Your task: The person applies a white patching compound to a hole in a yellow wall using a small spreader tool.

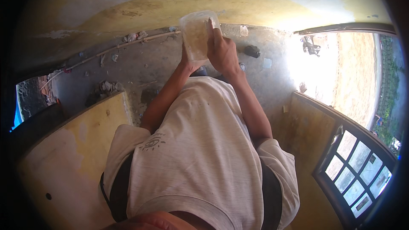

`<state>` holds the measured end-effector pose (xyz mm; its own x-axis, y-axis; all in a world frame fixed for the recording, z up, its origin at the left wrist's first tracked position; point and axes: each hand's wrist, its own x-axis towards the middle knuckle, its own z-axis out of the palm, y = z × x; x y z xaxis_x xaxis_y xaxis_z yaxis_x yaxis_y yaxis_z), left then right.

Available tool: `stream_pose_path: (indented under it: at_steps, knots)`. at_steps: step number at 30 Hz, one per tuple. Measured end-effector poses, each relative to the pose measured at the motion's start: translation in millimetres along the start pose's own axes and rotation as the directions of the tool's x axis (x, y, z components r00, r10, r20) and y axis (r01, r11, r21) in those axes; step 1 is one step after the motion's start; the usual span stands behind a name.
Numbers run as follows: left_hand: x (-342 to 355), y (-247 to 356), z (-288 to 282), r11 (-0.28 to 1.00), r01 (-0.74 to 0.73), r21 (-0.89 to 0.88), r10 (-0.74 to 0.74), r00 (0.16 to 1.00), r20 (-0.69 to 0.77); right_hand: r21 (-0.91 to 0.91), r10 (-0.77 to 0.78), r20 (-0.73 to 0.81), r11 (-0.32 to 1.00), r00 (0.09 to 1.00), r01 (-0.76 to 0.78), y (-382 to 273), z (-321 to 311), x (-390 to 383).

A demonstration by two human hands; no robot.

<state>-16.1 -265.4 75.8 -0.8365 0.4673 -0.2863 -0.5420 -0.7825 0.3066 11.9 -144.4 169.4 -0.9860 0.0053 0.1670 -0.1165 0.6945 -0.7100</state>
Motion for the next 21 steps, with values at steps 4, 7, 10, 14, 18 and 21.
stream_pose_path:
  at_steps: [4,7,10,14,18,21]
  knots:
    - [2,-2,-13,0.991,0.015,-0.130,-0.002,0.995,0.099,-0.030,-0.093,0.000,0.995,0.996,0.093,1,9,-4]
    - [3,-1,-14,0.985,0.034,-0.170,-0.015,0.994,0.112,-0.021,-0.092,0.011,0.995,0.996,0.093,1,8,-4]
    - [2,-1,-18,0.986,0.044,-0.162,-0.028,0.994,0.103,-0.003,-0.086,0.034,0.996,0.996,0.086,2,5,-4]
    - [3,1,-23,0.993,0.058,-0.101,-0.047,0.993,0.111,0.034,-0.159,0.058,0.987,0.986,0.157,1,-2,-3]
    - [1,3,-10,0.998,0.048,0.028,-0.051,0.992,0.117,0.120,0.000,0.161,0.993,0.987,-0.020,11,-20,6]
    - [3,1,-4,0.998,-0.008,0.057,0.002,0.994,0.108,0.084,0.033,0.112,0.996,0.993,-0.042,10,-25,6]
